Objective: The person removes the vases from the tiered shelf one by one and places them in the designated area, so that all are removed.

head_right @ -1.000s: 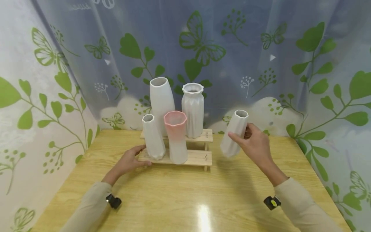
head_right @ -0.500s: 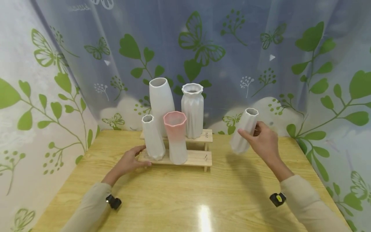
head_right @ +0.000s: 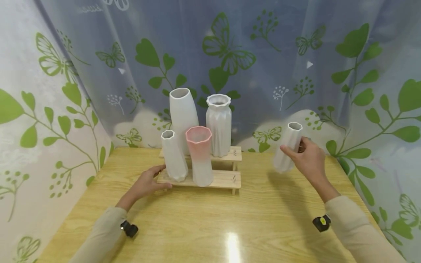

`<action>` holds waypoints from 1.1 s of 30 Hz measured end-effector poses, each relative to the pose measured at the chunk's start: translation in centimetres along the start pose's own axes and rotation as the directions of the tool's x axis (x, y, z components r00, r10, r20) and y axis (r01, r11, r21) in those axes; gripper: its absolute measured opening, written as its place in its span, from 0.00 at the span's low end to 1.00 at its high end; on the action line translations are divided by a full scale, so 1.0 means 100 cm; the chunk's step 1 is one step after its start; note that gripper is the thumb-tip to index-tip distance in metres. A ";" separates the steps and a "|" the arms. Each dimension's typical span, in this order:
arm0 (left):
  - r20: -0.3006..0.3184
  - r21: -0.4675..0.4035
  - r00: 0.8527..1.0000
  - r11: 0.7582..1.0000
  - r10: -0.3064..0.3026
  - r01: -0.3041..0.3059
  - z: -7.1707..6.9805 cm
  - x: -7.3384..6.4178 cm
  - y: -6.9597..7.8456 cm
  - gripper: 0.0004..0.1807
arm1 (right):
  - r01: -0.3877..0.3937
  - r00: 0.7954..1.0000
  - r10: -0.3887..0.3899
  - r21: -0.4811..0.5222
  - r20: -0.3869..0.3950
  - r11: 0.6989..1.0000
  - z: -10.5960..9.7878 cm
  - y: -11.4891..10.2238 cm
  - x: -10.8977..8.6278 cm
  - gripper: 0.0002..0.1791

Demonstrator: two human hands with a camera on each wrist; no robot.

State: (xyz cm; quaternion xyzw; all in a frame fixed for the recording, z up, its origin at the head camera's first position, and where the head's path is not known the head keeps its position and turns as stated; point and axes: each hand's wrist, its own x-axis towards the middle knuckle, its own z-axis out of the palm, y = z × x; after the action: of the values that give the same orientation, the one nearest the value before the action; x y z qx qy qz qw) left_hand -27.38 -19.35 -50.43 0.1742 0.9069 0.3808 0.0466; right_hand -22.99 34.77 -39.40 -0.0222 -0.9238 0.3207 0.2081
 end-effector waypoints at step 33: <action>-0.006 -0.033 1.000 0.999 0.027 -0.027 0.000 -0.002 0.000 0.52 | -0.193 0.980 0.191 -0.027 -0.046 0.981 -0.020 0.071 0.019 0.36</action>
State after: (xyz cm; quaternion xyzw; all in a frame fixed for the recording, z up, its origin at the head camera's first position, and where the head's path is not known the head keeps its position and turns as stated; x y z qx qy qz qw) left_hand -27.19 -19.45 -50.45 0.1848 0.8982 0.3966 0.0419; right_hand -24.60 41.93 -41.54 -0.1214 -0.9174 0.3243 0.1959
